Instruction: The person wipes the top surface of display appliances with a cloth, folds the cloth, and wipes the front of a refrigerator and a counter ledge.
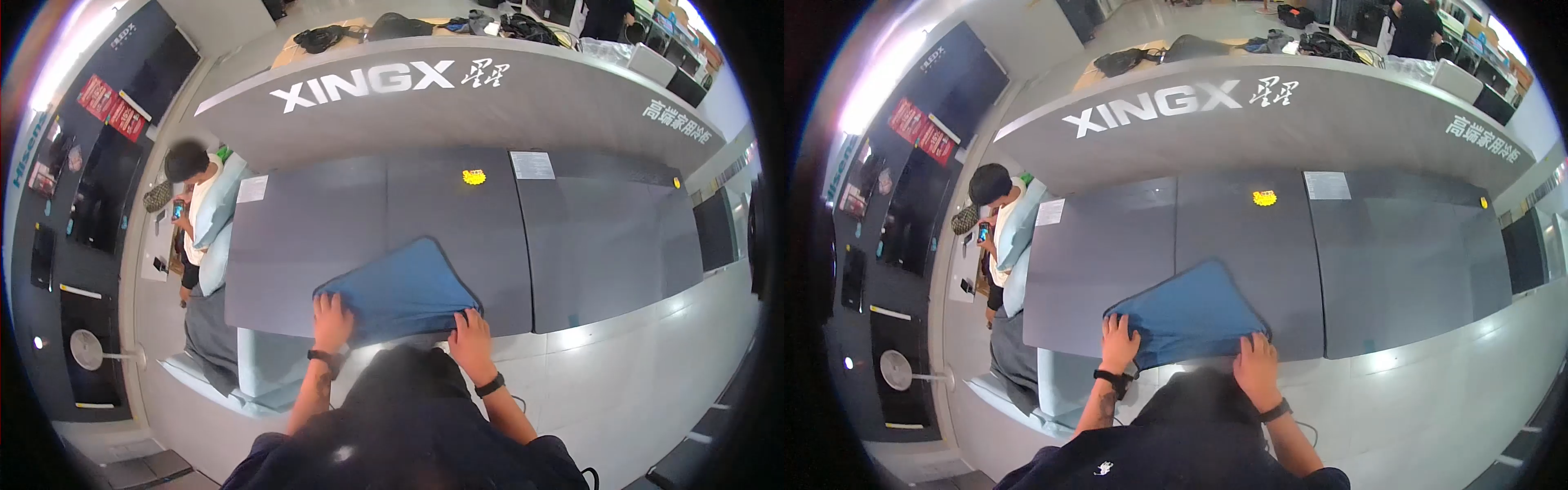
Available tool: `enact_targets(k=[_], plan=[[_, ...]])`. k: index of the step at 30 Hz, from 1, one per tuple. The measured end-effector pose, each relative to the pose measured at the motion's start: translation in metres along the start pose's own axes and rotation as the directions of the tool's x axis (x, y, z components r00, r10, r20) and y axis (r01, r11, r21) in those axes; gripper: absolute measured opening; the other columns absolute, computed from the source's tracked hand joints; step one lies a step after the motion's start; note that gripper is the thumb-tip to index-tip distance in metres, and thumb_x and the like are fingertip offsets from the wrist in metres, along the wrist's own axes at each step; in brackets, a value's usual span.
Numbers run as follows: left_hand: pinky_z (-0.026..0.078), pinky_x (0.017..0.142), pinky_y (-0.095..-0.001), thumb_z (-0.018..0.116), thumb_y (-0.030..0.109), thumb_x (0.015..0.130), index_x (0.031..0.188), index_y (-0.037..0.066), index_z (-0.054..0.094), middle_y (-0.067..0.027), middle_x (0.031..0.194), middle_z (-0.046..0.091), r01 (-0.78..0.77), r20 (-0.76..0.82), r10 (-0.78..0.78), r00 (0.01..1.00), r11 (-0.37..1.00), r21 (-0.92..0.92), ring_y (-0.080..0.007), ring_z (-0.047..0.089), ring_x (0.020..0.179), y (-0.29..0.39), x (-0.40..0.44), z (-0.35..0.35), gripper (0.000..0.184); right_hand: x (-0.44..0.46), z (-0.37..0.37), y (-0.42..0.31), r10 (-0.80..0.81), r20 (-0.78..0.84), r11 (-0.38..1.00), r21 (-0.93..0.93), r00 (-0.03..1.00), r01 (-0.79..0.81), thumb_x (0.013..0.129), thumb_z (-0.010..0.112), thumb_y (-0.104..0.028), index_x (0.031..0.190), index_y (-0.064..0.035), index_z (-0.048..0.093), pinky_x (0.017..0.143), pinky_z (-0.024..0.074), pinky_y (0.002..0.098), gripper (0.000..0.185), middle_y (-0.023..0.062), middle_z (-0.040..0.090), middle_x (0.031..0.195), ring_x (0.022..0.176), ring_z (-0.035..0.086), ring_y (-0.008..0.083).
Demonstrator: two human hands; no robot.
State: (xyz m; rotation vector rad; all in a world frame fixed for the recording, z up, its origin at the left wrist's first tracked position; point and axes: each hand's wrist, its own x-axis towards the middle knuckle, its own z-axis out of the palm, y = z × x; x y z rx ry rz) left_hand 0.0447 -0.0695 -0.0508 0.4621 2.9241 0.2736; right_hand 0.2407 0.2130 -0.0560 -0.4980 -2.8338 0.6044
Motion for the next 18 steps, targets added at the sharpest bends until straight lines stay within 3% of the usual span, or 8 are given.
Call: enact_targets(k=[3,6,7,10,13,18], plan=[[0.040,0.105,-0.0628,0.061,0.026,0.086,0.143,0.006,0.046,-0.0275,0.152,0.035,0.067,0.020,-0.065,0.998,0.992,-0.105,-0.0504,0.032,0.141,0.000,0.024,-0.002,0.062,0.016,0.002,-0.022,-0.035,-0.035,0.998,-0.051,0.999,0.033,0.081,0.065,-0.014,0.122,-0.0027,0.060,0.099,0.0444,0.0541,0.043,0.0218,0.057,0.127,0.121,0.054,0.0402],[0.036,0.105,-0.0692,0.059,0.028,0.085,0.142,0.007,0.046,-0.0269,0.153,0.034,0.094,-0.014,-0.095,0.995,0.994,-0.057,-0.0511,0.027,0.144,-0.007,0.056,-0.008,0.062,0.035,0.009,-0.038,-0.074,0.066,0.993,-0.084,0.995,0.080,0.083,0.064,-0.017,0.123,-0.0038,0.059,0.098,0.0445,0.0536,0.043,0.0208,0.057,0.124,0.117,0.055,0.0390],[0.033,0.105,-0.0724,0.058,0.029,0.086,0.142,0.008,0.047,-0.0267,0.154,0.034,0.089,-0.005,-0.089,0.996,0.995,-0.034,-0.0499,0.026,0.145,-0.013,0.071,-0.009,0.061,0.040,0.019,-0.040,-0.064,0.161,0.994,-0.078,0.985,0.077,0.086,0.063,-0.020,0.129,-0.0017,0.056,0.101,0.0411,0.0561,0.048,0.0252,0.054,0.132,0.125,0.051,0.0412],[0.027,0.105,-0.0773,0.055,0.033,0.088,0.141,0.009,0.047,-0.0258,0.156,0.033,0.081,0.044,-0.085,0.995,0.994,0.079,-0.0457,0.023,0.148,-0.033,0.127,-0.022,0.059,0.054,0.010,-0.067,-0.174,0.250,0.979,-0.060,0.952,0.195,0.086,0.062,-0.022,0.128,-0.0030,0.057,0.098,0.0424,0.0554,0.046,0.0225,0.057,0.128,0.122,0.053,0.0397],[0.025,0.107,-0.0759,0.054,0.037,0.090,0.144,0.011,0.046,-0.0232,0.157,0.035,0.145,0.099,-0.153,0.983,0.985,0.091,-0.0427,0.023,0.150,-0.043,0.185,-0.046,0.060,0.055,0.041,-0.087,-0.258,0.404,0.944,-0.086,0.877,0.317,0.087,0.062,-0.022,0.128,-0.0039,0.058,0.096,0.0433,0.0542,0.044,0.0199,0.059,0.124,0.119,0.055,0.0375],[0.026,0.109,-0.0730,0.059,0.042,0.088,0.147,0.014,0.043,-0.0216,0.161,0.029,0.151,0.181,-0.154,0.971,0.988,0.029,-0.0407,0.021,0.151,-0.064,0.261,-0.057,0.067,0.052,0.054,-0.143,-0.353,0.406,0.928,0.034,0.843,0.372,0.085,0.064,-0.021,0.133,-0.0060,0.056,0.105,0.0399,0.0555,0.051,0.0210,0.055,0.138,0.130,0.052,0.0363]])
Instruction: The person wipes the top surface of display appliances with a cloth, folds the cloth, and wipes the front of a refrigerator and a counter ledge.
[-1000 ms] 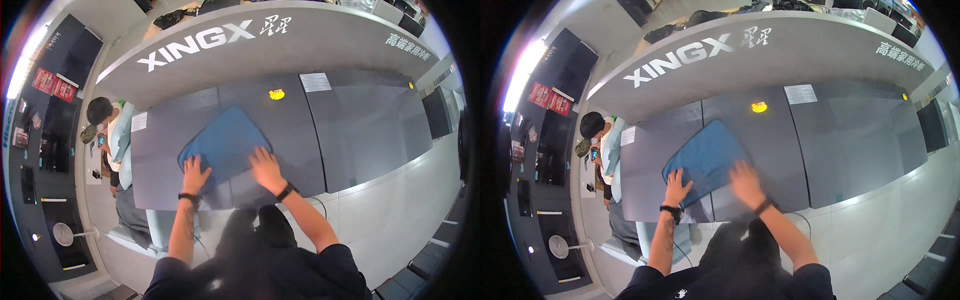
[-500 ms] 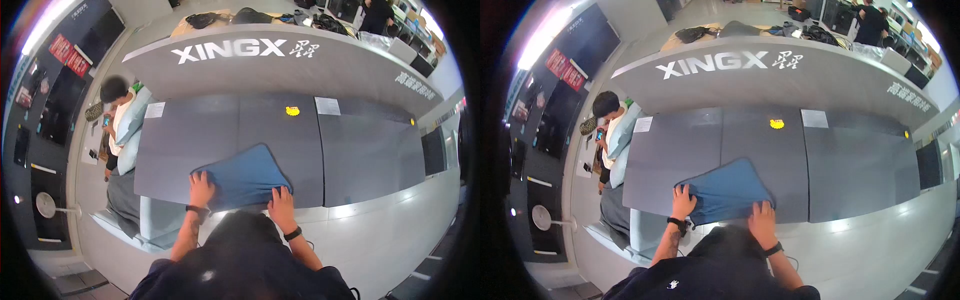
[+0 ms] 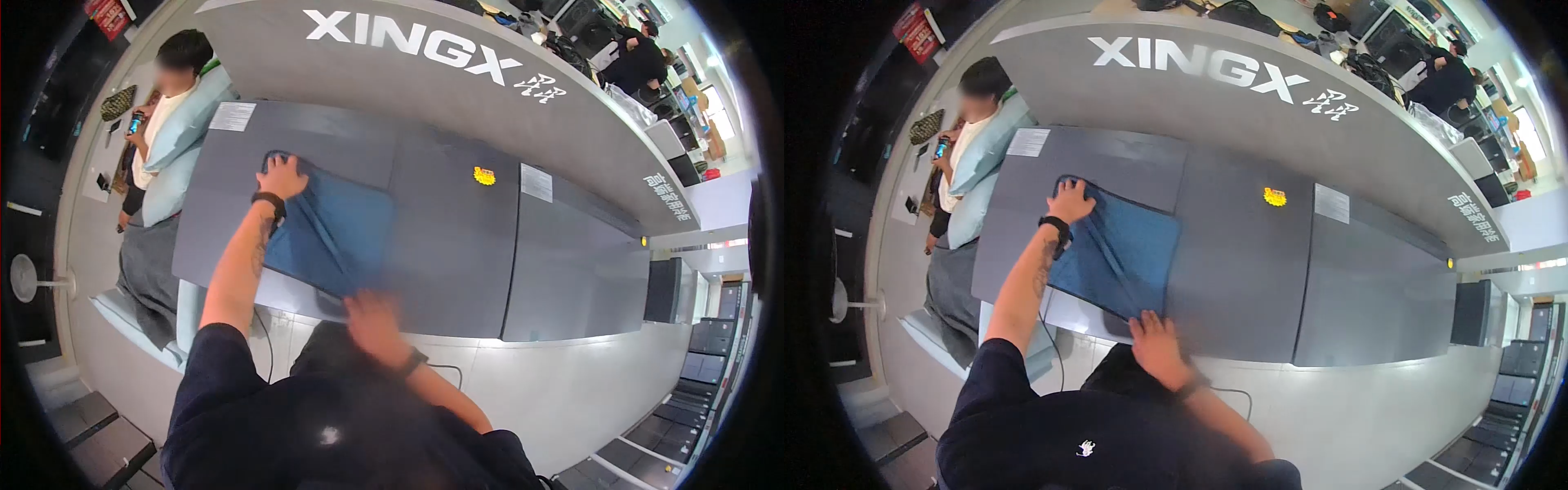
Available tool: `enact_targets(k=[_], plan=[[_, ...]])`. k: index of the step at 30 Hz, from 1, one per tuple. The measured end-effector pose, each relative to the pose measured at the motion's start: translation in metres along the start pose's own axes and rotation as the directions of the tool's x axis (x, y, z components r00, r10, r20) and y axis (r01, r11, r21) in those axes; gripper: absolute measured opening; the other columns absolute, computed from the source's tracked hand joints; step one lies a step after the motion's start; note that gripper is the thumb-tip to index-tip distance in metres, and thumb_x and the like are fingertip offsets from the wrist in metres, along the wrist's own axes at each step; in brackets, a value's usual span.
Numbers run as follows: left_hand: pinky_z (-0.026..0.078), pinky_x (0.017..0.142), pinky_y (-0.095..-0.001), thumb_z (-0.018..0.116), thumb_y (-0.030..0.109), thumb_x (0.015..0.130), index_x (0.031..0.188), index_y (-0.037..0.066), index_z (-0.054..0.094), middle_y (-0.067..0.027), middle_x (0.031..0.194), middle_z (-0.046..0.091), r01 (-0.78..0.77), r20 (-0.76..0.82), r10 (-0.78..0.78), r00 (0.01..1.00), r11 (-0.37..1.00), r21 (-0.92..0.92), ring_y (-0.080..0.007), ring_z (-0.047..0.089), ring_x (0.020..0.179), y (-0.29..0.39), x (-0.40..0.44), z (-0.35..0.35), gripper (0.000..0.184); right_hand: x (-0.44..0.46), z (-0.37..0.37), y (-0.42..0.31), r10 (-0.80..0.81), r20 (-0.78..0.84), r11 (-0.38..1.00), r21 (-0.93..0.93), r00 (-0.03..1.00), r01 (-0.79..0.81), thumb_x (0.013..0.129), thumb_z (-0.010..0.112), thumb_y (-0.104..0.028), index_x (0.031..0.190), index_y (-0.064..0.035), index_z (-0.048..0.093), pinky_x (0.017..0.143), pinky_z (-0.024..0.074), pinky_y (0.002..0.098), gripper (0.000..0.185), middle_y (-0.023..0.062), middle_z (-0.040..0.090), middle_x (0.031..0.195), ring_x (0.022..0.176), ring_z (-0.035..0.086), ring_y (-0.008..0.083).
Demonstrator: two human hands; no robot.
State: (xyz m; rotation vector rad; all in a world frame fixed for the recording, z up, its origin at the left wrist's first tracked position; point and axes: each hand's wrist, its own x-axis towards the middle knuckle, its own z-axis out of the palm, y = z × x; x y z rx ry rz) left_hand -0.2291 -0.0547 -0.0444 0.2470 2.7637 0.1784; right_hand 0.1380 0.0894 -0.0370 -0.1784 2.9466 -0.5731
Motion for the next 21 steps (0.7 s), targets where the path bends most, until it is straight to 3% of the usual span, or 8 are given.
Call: enact_targets(k=[5,15,21], plan=[[0.025,0.112,-0.0705,0.064,0.039,0.084,0.149,0.014,0.040,-0.0194,0.165,0.021,-0.113,-0.046,0.111,0.993,0.993,-0.034,-0.0368,0.016,0.154,-0.009,0.045,-0.004,0.073,0.016,0.015,-0.016,0.006,-0.059,1.000,0.004,0.998,-0.006,0.083,0.065,-0.019,0.136,-0.0055,0.055,0.108,0.0379,0.0560,0.056,0.0222,0.051,0.144,0.135,0.049,0.0352],[0.028,0.110,-0.0704,0.065,0.041,0.083,0.148,0.015,0.039,-0.0168,0.165,0.022,-0.172,-0.054,0.171,0.984,0.985,-0.019,-0.0351,0.017,0.153,0.009,0.153,-0.030,0.074,0.084,0.001,-0.009,0.118,-0.104,0.991,-0.043,0.988,-0.123,0.084,0.066,-0.019,0.138,-0.0066,0.052,0.109,0.0380,0.0544,0.058,0.0226,0.044,0.151,0.140,0.044,0.0332],[0.028,0.112,-0.0675,0.064,0.043,0.085,0.150,0.016,0.038,-0.0159,0.165,0.021,-0.184,-0.096,0.179,0.979,0.981,-0.056,-0.0331,0.017,0.154,0.013,0.149,-0.014,0.075,0.082,-0.003,-0.006,0.101,-0.059,0.986,-0.126,0.993,-0.107,0.085,0.064,-0.019,0.139,-0.0058,0.051,0.108,0.0389,0.0527,0.057,0.0240,0.044,0.150,0.139,0.045,0.0334]])
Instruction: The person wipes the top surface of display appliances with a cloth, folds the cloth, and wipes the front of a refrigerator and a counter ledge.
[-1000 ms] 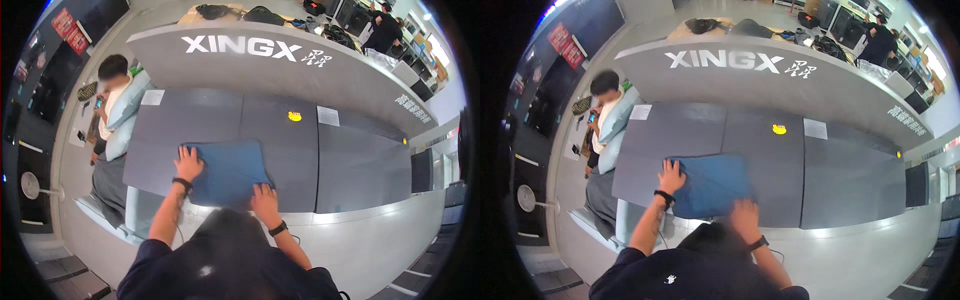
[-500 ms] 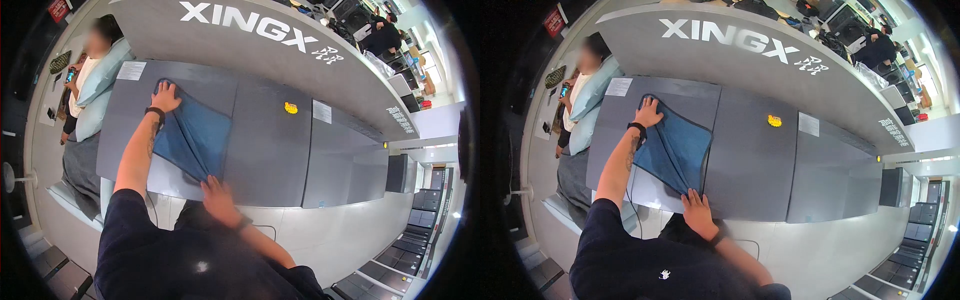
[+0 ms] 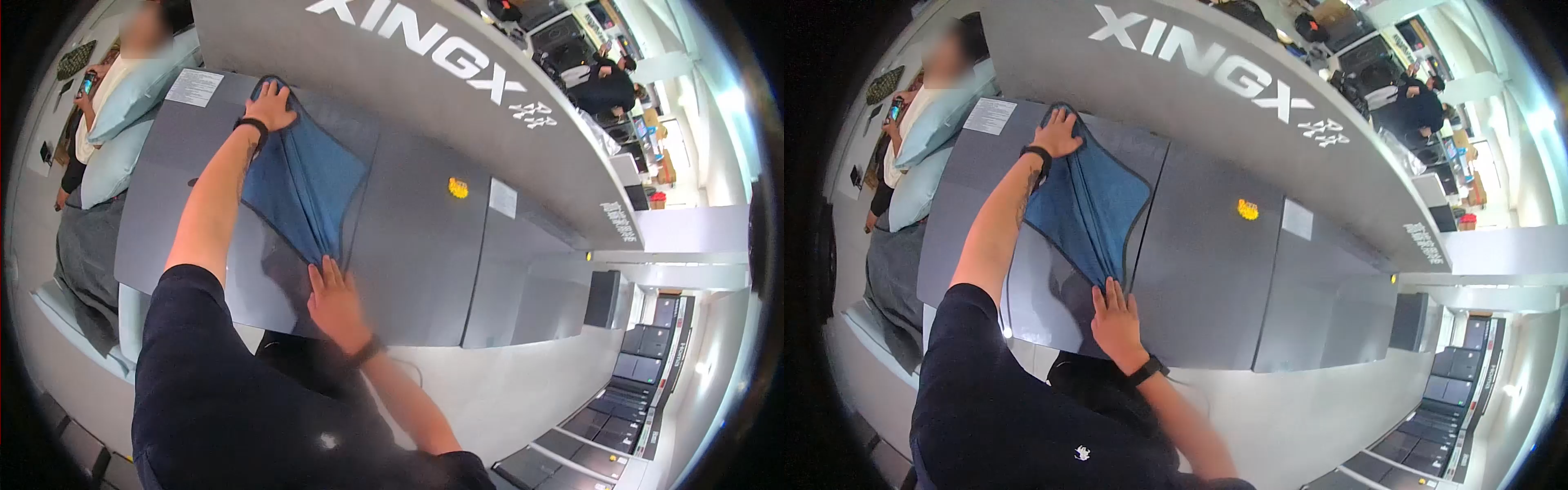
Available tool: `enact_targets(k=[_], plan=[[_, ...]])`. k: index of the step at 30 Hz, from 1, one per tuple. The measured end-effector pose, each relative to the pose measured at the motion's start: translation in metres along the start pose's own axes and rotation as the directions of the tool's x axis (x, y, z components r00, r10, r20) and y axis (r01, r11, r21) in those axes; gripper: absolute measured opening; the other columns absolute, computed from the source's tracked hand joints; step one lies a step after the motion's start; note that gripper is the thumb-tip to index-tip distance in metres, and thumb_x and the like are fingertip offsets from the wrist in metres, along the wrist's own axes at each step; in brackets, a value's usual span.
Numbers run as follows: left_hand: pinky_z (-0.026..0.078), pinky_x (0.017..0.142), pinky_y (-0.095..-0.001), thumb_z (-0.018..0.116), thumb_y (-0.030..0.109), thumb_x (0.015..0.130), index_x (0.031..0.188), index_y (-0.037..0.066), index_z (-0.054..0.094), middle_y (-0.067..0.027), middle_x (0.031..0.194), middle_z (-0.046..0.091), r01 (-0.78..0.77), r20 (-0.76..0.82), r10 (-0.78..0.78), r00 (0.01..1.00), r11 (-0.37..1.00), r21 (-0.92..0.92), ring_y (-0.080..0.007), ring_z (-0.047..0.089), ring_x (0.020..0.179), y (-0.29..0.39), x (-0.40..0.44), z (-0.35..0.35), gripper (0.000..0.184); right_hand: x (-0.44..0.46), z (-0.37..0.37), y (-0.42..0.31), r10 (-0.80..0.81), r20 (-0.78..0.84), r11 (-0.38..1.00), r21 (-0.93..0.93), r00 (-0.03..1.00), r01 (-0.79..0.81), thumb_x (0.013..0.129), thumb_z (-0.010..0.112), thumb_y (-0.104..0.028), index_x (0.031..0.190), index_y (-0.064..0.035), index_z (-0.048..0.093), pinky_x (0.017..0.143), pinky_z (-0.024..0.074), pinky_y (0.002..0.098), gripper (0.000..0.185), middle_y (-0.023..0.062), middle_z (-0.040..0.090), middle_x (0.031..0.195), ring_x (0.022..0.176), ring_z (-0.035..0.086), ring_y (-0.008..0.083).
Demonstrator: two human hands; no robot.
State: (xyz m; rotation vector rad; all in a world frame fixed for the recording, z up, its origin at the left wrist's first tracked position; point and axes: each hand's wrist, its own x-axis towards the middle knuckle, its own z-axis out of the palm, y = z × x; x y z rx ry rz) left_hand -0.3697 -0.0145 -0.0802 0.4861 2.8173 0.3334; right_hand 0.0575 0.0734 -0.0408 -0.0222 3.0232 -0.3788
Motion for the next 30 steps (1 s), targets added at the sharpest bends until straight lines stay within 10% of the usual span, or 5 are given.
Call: enact_targets(k=[21,30], plan=[[0.030,0.109,-0.0695,0.056,0.039,0.090,0.143,0.010,0.045,-0.0301,0.157,0.029,0.001,-0.069,0.003,0.998,0.998,0.059,-0.0487,0.024,0.147,0.054,-0.270,0.066,0.062,-0.123,-0.002,0.004,-0.138,0.044,0.988,0.077,0.990,0.134,0.087,0.063,-0.021,0.145,-0.0084,0.047,0.105,0.0390,0.0560,0.061,0.0231,0.049,0.142,0.132,0.048,0.0374],[0.029,0.110,-0.0698,0.061,0.044,0.087,0.143,0.009,0.043,-0.0293,0.158,0.027,0.000,-0.010,0.001,1.000,0.997,0.077,-0.0477,0.022,0.148,0.034,-0.226,0.038,0.068,-0.156,0.001,0.006,-0.112,0.243,0.992,0.086,0.963,0.094,0.087,0.064,-0.023,0.149,-0.0108,0.043,0.110,0.0370,0.0586,0.066,0.0179,0.040,0.155,0.144,0.040,0.0311]])
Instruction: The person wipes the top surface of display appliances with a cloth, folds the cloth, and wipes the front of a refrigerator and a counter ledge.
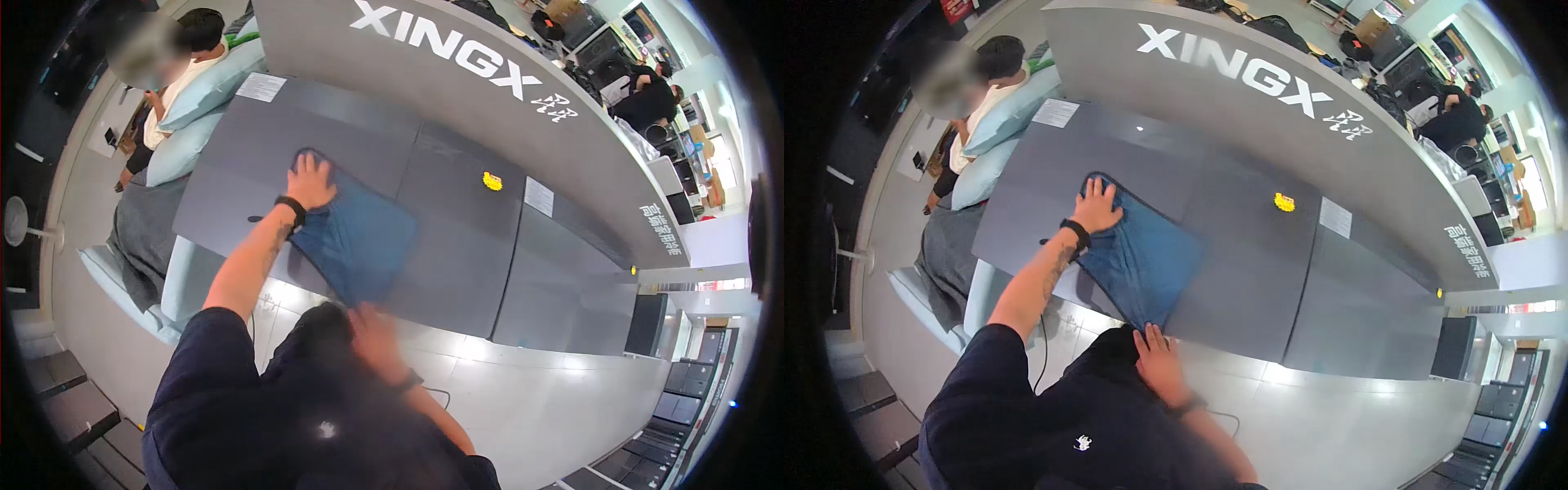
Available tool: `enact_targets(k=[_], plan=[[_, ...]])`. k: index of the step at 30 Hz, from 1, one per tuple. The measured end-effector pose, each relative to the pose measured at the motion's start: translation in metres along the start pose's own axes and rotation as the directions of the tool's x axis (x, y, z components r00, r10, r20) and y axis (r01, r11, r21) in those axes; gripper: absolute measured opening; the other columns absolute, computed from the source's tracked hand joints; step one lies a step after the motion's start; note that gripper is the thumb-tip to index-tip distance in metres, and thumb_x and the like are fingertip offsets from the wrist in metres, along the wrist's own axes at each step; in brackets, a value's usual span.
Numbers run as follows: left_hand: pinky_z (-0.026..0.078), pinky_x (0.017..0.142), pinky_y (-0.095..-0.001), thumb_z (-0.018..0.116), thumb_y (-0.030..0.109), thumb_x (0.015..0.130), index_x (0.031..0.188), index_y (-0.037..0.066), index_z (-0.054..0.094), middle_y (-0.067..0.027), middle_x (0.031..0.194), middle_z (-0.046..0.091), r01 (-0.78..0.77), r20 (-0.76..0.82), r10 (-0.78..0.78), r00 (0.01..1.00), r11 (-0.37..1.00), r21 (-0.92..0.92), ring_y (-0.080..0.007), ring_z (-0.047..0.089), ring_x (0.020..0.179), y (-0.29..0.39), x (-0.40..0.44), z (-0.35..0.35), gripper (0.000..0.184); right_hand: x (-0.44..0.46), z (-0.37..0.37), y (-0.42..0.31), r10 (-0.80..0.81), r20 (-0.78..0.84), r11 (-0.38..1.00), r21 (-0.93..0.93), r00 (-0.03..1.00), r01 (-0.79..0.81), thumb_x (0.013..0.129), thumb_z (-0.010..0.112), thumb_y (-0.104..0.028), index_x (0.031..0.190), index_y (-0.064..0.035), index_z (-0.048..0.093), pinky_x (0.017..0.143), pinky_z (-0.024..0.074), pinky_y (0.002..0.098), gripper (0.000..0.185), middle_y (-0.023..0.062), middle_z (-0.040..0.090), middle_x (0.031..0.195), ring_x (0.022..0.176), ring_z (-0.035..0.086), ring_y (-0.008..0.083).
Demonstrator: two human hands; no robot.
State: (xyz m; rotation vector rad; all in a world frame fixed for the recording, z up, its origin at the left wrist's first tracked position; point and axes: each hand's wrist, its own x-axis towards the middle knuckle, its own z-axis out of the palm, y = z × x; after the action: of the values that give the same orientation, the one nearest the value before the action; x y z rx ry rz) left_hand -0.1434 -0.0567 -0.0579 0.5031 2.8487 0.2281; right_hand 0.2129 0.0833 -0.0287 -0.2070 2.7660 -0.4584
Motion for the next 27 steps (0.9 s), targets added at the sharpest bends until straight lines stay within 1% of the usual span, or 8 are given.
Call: enact_targets(k=[5,10,13,19,20,23,24,27], plan=[[0.028,0.111,-0.0699,0.062,0.047,0.086,0.143,0.008,0.043,-0.0262,0.160,0.025,0.023,0.069,-0.017,0.997,0.996,-0.082,-0.0443,0.018,0.151,-0.021,0.073,-0.015,0.072,0.007,0.018,-0.005,0.038,-0.093,0.999,-0.026,0.995,-0.041,0.087,0.063,-0.021,0.149,-0.0123,0.042,0.109,0.0375,0.0601,0.067,0.0171,0.040,0.156,0.144,0.040,0.0304],[0.028,0.111,-0.0710,0.065,0.045,0.085,0.144,0.009,0.041,-0.0232,0.162,0.021,0.012,0.051,-0.004,0.999,0.989,-0.147,-0.0430,0.015,0.152,-0.030,0.119,-0.021,0.074,0.032,0.004,-0.016,0.057,-0.151,0.998,0.005,0.987,-0.057,0.086,0.063,-0.021,0.149,-0.0131,0.043,0.110,0.0346,0.0617,0.067,0.0171,0.039,0.157,0.145,0.038,0.0302],[0.027,0.111,-0.0703,0.068,0.046,0.082,0.142,0.013,0.045,-0.0213,0.160,0.024,-0.045,-0.017,0.042,0.999,0.985,-0.170,-0.0404,0.016,0.152,-0.043,0.145,-0.023,0.073,0.062,-0.004,-0.017,0.070,-0.172,0.998,0.011,0.983,-0.069,0.086,0.063,-0.020,0.149,-0.0133,0.043,0.111,0.0331,0.0620,0.067,0.0172,0.039,0.156,0.146,0.037,0.0304],[0.032,0.109,-0.0648,0.072,0.046,0.076,0.137,0.020,0.054,-0.0156,0.151,0.039,-0.025,-0.013,0.024,1.000,0.991,-0.134,-0.0351,0.029,0.147,-0.046,0.176,-0.047,0.068,0.095,-0.013,-0.023,0.107,-0.231,0.991,-0.054,0.967,-0.123,0.085,0.064,-0.018,0.149,-0.0112,0.041,0.110,0.0344,0.0612,0.068,0.0172,0.040,0.155,0.144,0.038,0.0336],[0.034,0.107,-0.0630,0.070,0.045,0.078,0.135,0.020,0.056,-0.0157,0.146,0.043,-0.051,-0.056,0.045,0.997,0.992,-0.115,-0.0361,0.033,0.143,-0.046,0.173,-0.047,0.064,0.099,-0.014,-0.023,0.100,-0.263,0.991,-0.058,0.960,-0.120,0.085,0.064,-0.017,0.149,-0.0106,0.041,0.110,0.0349,0.0612,0.068,0.0173,0.040,0.155,0.144,0.039,0.0342],[0.034,0.105,-0.0687,0.066,0.044,0.084,0.135,0.019,0.054,-0.0186,0.147,0.043,-0.116,-0.211,0.098,0.972,0.991,-0.070,-0.0388,0.034,0.144,-0.054,0.165,-0.015,0.058,0.080,-0.002,-0.019,0.110,-0.266,0.994,0.009,0.958,-0.112,0.084,0.065,-0.017,0.147,-0.0088,0.044,0.109,0.0353,0.0612,0.067,0.0188,0.041,0.153,0.141,0.041,0.0353],[0.034,0.106,-0.0697,0.060,0.041,0.091,0.137,0.020,0.053,-0.0191,0.150,0.042,-0.103,-0.220,0.094,0.971,0.994,-0.029,-0.0401,0.033,0.145,-0.051,0.144,-0.016,0.051,0.074,0.002,-0.015,0.099,-0.264,0.994,-0.008,0.959,-0.105,0.083,0.065,-0.017,0.146,-0.0085,0.044,0.109,0.0352,0.0610,0.067,0.0194,0.041,0.153,0.141,0.040,0.0359],[0.032,0.106,-0.0731,0.054,0.039,0.095,0.142,0.022,0.050,-0.0167,0.158,0.034,-0.071,-0.248,0.058,0.967,0.997,-0.043,-0.0394,0.028,0.148,-0.049,0.104,0.003,0.050,0.058,0.014,-0.012,0.121,-0.267,0.993,0.016,0.956,-0.121,0.082,0.066,-0.017,0.146,-0.0078,0.045,0.109,0.0348,0.0601,0.067,0.0206,0.042,0.152,0.141,0.039,0.0376]])
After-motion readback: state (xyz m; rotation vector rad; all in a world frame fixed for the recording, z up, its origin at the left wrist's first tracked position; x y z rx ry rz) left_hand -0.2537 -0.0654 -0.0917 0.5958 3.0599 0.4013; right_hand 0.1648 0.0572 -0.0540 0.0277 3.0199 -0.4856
